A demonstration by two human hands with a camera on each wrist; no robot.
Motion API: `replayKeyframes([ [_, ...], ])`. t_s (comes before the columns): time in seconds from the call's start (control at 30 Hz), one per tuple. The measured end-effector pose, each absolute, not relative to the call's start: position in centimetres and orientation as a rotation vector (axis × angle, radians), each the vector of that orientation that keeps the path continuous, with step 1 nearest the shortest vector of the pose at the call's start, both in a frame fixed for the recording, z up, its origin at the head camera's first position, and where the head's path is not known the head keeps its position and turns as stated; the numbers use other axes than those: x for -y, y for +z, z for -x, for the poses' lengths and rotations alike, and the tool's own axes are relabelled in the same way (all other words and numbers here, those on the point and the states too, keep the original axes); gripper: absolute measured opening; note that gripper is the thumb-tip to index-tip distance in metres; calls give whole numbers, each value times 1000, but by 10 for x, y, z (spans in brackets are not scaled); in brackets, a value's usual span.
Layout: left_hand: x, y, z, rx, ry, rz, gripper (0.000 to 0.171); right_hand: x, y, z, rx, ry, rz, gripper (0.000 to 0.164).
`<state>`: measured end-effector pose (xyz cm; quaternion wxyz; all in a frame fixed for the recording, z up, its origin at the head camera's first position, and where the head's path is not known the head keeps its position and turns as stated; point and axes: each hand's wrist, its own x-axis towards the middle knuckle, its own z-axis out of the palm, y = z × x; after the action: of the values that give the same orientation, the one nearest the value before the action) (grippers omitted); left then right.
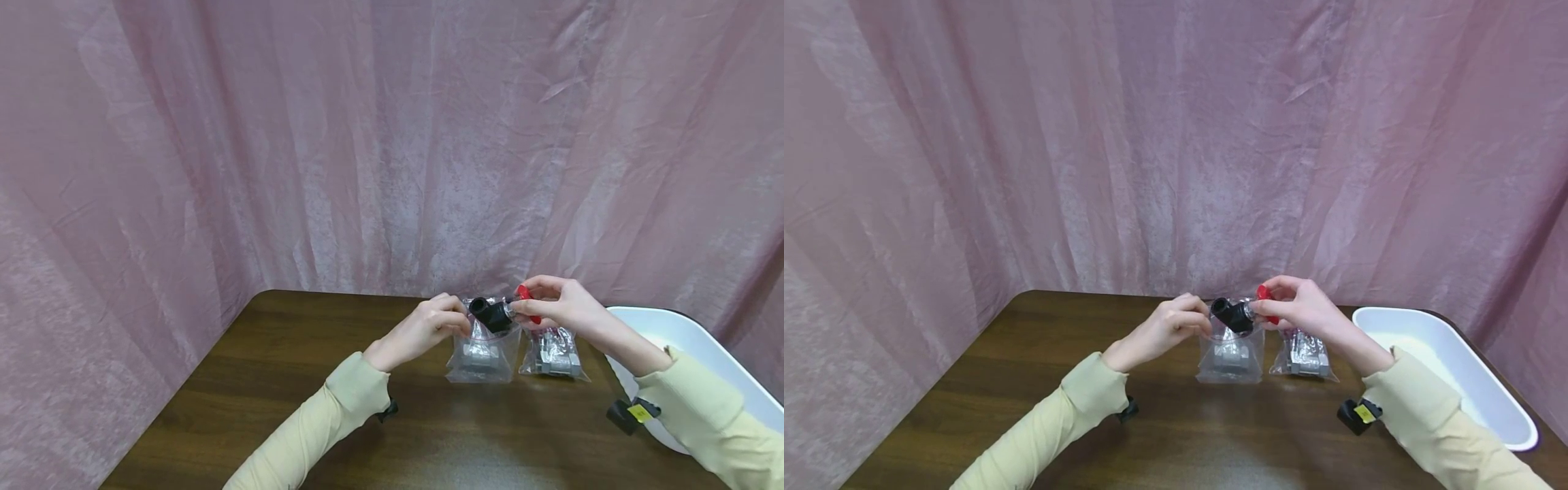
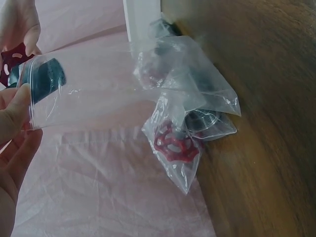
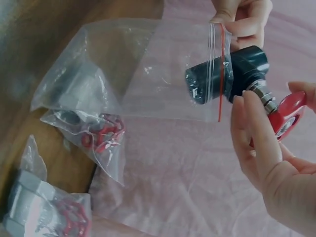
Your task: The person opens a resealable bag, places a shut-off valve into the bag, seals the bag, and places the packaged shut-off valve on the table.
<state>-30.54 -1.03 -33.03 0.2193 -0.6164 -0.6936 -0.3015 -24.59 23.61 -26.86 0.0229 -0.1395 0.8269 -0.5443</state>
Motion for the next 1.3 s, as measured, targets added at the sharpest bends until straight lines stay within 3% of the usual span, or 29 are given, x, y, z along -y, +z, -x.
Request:
replayKeyframes([
  [0.37, 11, -330, 304, 1929, -782, 1708, 11, -226, -268, 240, -2834, -1370, 438, 38],
  [0.9, 8, -336, 302, 1947, -756, 1744, 15, -203, -275, 249, -3110, -844, 703, 26],
  [1.3, 4, -344, 304, 1941, -839, 1748, 14, -196, -291, 256, -3165, -674, 618, 27],
])
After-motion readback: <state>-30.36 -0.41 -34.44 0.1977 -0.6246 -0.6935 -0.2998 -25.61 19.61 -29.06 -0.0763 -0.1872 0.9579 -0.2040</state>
